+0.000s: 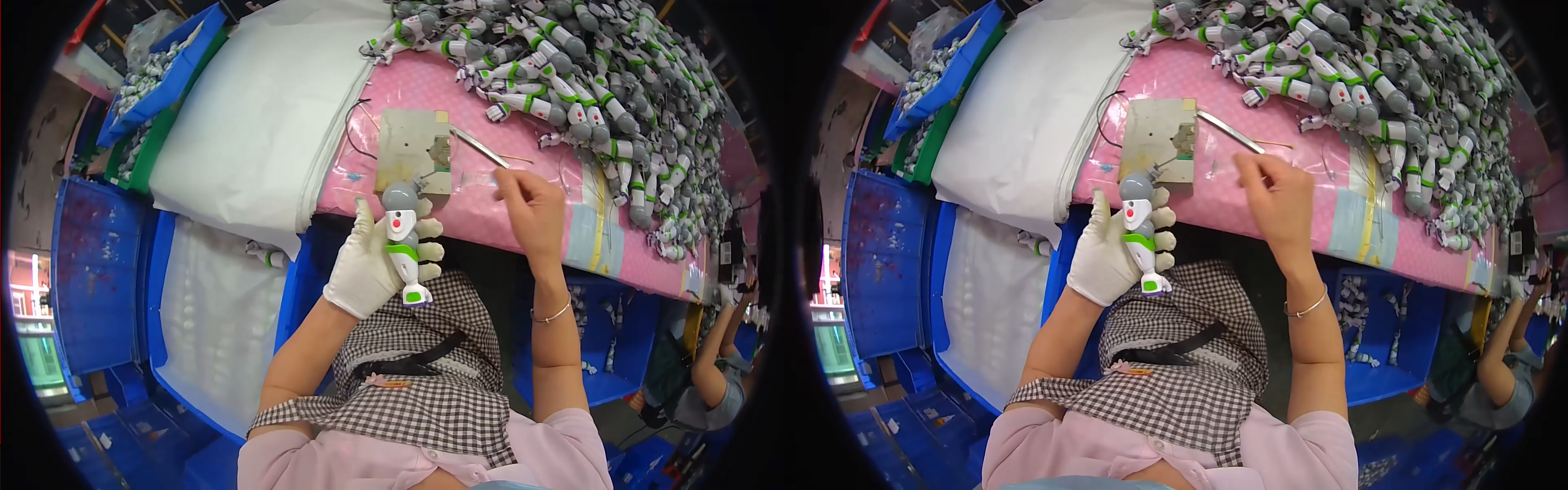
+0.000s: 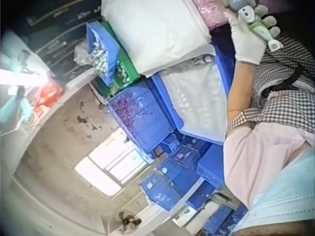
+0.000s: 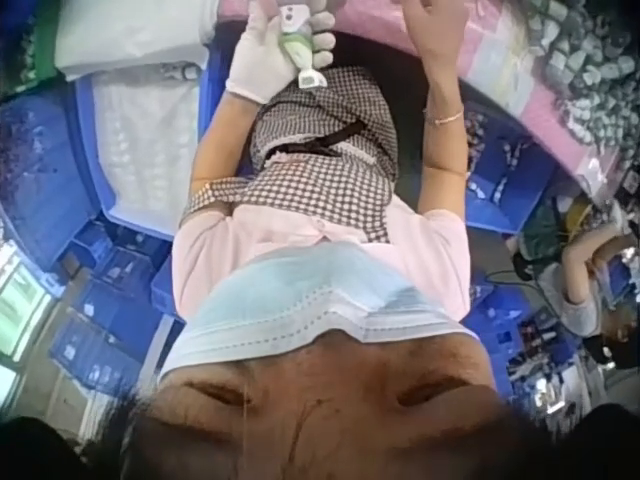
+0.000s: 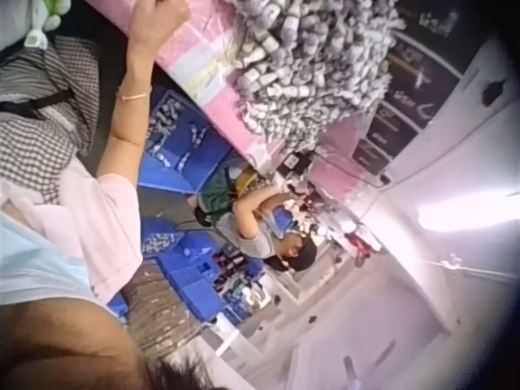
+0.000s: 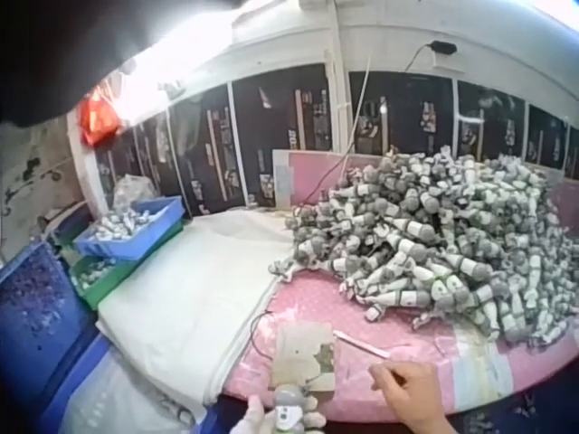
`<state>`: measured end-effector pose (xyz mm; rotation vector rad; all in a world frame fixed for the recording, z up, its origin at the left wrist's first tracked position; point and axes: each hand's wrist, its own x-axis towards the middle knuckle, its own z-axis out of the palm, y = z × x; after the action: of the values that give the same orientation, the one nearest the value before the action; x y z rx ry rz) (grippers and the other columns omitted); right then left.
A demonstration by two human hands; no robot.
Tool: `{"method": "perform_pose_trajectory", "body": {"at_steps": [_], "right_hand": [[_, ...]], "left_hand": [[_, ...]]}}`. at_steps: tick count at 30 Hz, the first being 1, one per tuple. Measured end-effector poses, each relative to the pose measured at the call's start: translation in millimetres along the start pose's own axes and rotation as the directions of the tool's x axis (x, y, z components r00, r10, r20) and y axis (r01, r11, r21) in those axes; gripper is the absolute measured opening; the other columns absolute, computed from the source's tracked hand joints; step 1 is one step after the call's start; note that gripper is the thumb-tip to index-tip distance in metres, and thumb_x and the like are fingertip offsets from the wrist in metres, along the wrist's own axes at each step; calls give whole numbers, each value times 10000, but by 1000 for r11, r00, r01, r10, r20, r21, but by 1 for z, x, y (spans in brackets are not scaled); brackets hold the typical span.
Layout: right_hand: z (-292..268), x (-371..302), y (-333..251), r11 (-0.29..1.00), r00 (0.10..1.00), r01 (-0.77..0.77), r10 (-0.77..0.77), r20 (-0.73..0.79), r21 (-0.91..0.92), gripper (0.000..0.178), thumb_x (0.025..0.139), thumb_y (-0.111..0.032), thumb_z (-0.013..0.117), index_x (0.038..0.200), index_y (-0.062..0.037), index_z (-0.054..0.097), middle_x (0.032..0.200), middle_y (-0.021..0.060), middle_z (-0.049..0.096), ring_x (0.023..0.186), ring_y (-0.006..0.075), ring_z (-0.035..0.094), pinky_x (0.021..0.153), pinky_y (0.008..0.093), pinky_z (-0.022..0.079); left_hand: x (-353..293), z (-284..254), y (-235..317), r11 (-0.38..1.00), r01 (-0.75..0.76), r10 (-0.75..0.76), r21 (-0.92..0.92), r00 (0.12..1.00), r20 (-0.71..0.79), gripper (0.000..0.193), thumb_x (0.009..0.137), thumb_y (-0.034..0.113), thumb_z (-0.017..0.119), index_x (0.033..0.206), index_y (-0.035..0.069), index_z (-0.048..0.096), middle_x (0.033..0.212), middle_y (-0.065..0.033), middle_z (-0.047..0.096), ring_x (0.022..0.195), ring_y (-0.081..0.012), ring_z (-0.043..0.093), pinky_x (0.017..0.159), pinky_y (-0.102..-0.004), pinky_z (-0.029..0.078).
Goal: Assembling and checking small toy figurines and placing them into a plastic tray.
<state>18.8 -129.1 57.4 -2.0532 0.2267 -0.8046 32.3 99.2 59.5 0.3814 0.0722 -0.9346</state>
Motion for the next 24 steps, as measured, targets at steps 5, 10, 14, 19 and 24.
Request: {"method": "perform_pose_trajectory", "body": {"at_steps": [5, 10, 14, 19, 24], "right_hand": [[5, 3, -14, 525, 734, -676, 423, 531, 517, 215, 881, -153, 606, 1002, 15, 662, 884, 108, 688, 466, 57, 517, 438, 185, 412], [4, 5, -2, 449, 745, -667, 405, 530, 594, 209, 871, -134, 607, 1012, 15, 650, 832, 107, 675, 438, 69, 500, 399, 217, 427], [8, 15, 8, 414, 708, -704, 340, 619, 578, 167, 850, -122, 627, 949, 9, 659, 692, 35, 604, 423, 55, 469, 370, 187, 359], [28, 18, 8, 713, 788, -572, 341, 513, 405, 150, 825, -133, 648, 839, 16, 668, 647, -6, 570, 469, 30, 445, 414, 179, 326], [46, 25, 26, 945, 880, -240, 115, 461, 221, 140, 802, -110, 600, 748, 14, 635, 652, -14, 575, 584, 30, 470, 543, 196, 377]], "left_hand": [[1, -7, -17, 981, 124, -120, 148, 992, -34, 820, 851, 698, 269, 1285, 17, 416, 1029, -136, 583, 794, -246, 603, 687, -387, 531], [-4, -6, -25, 942, 179, -160, 284, 983, -89, 716, 885, 628, 341, 1265, 28, 433, 944, -92, 584, 734, -183, 589, 638, -313, 505], [-2, 0, -23, 718, 188, -69, 671, 977, -200, 578, 890, 504, 521, 1198, 18, 468, 862, -55, 576, 685, -136, 574, 604, -256, 468], [7, 20, -9, 608, 126, 114, 784, 963, -244, 332, 920, 308, 559, 1076, 18, 517, 761, -32, 563, 595, -109, 559, 520, -222, 443], [20, 20, 0, 651, -61, 349, 757, 909, -226, 358, 917, 324, 568, 1097, 21, 505, 867, -57, 591, 726, -149, 610, 627, -257, 502]]}}
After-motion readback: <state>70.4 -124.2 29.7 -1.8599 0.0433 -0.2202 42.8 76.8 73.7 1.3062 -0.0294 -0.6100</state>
